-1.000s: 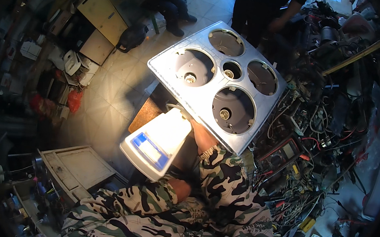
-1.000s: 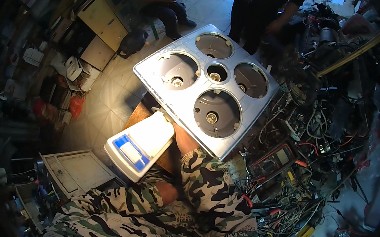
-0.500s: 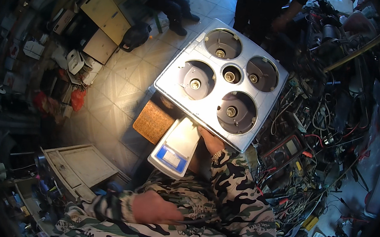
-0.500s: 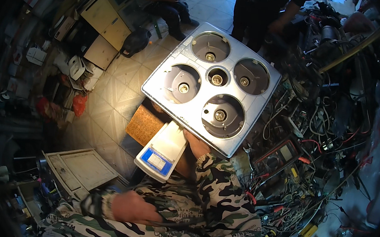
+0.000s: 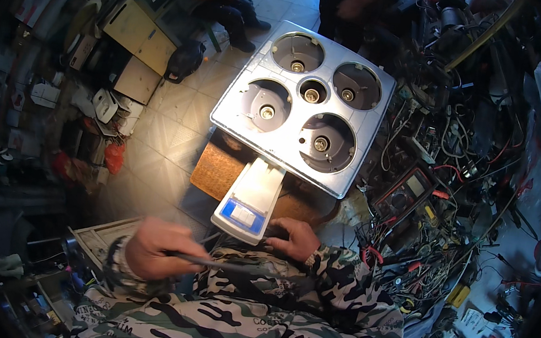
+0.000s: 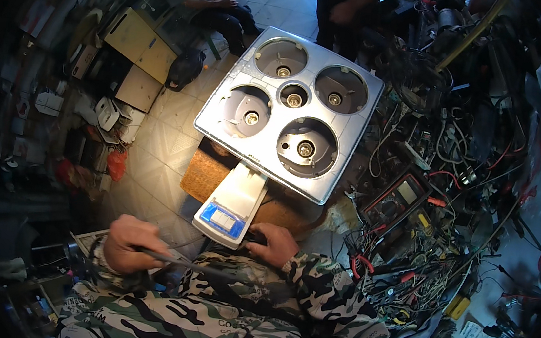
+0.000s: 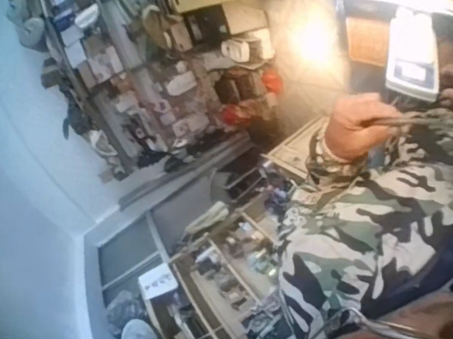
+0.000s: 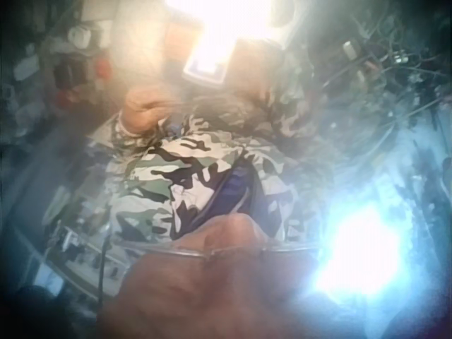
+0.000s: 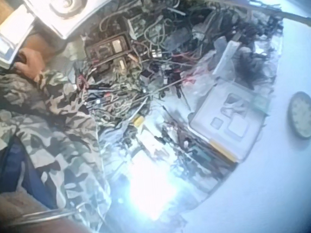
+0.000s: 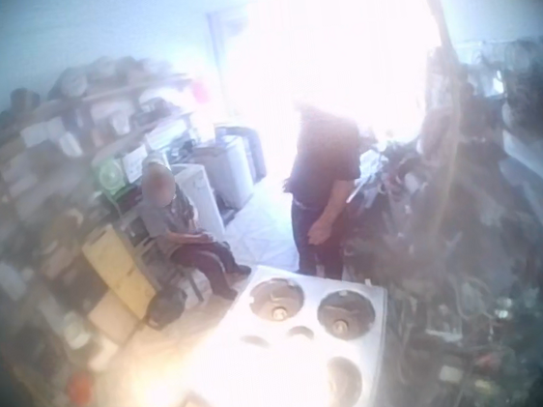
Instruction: The person disassembles a portable gas stove by removing the top cover and burner grates. They then use a screwdriver to remove screws from the base and detach the control panel, exposing the internal components.
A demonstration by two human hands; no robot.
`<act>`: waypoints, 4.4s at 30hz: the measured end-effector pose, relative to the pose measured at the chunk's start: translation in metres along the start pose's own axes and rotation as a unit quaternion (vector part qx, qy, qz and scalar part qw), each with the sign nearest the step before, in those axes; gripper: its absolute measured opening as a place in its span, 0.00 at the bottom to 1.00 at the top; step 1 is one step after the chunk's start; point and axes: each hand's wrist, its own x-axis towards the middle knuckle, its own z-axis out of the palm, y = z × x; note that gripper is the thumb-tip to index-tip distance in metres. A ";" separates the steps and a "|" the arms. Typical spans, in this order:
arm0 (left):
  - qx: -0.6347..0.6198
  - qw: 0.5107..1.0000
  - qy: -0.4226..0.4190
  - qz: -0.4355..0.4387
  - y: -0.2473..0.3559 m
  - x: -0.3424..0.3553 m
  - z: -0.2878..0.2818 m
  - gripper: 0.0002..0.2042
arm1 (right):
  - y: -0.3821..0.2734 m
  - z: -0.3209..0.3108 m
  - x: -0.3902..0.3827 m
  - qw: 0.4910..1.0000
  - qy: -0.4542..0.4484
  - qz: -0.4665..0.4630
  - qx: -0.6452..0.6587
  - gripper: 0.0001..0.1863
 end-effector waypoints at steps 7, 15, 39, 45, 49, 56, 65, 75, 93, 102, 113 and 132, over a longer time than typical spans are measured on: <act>-0.123 0.987 0.009 0.101 -0.034 0.076 0.118 0.08 | -0.004 0.002 -0.030 0.973 0.097 0.016 0.211 0.35; -0.169 0.979 -0.032 0.106 -0.021 0.141 0.158 0.11 | -0.037 -0.097 -0.168 0.925 0.051 -0.137 0.350 0.36; 0.149 0.960 0.238 0.012 -0.106 0.020 0.017 0.08 | -0.016 -0.147 -0.249 0.792 0.506 -0.133 0.316 0.19; -0.081 0.757 0.636 -0.124 -0.210 -0.052 -0.028 0.13 | -0.065 -0.094 -0.142 0.907 0.340 -0.006 0.247 0.13; -0.089 0.697 0.695 -0.153 -0.282 -0.119 -0.046 0.16 | -0.119 -0.061 -0.074 0.979 0.023 -0.047 0.199 0.14; -0.202 0.790 0.450 -0.363 -0.426 -0.222 0.055 0.07 | -0.139 0.076 0.018 0.956 -0.258 -0.137 0.016 0.13; -0.422 0.620 0.273 -0.602 -0.387 -0.264 0.113 0.07 | -0.025 0.129 0.039 0.925 -0.275 0.001 -0.261 0.14; -0.009 0.878 0.432 -0.205 -0.265 -0.055 0.050 0.16 | 0.058 0.116 0.040 0.964 0.000 -0.132 -0.231 0.21; -0.042 0.980 0.115 -0.156 -0.353 0.139 0.034 0.17 | 0.043 0.016 0.085 0.942 0.250 0.124 0.186 0.31; -0.294 0.927 0.102 -0.209 -0.339 0.142 0.026 0.16 | -0.003 0.005 0.107 0.936 0.237 0.161 0.203 0.30; -0.586 0.750 0.064 -0.300 -0.404 0.066 0.109 0.18 | -0.022 -0.017 0.102 0.916 0.206 0.131 0.319 0.30; -0.675 0.658 0.027 -0.332 -0.311 0.059 0.160 0.20 | 0.028 0.010 0.100 0.959 0.171 0.140 0.176 0.35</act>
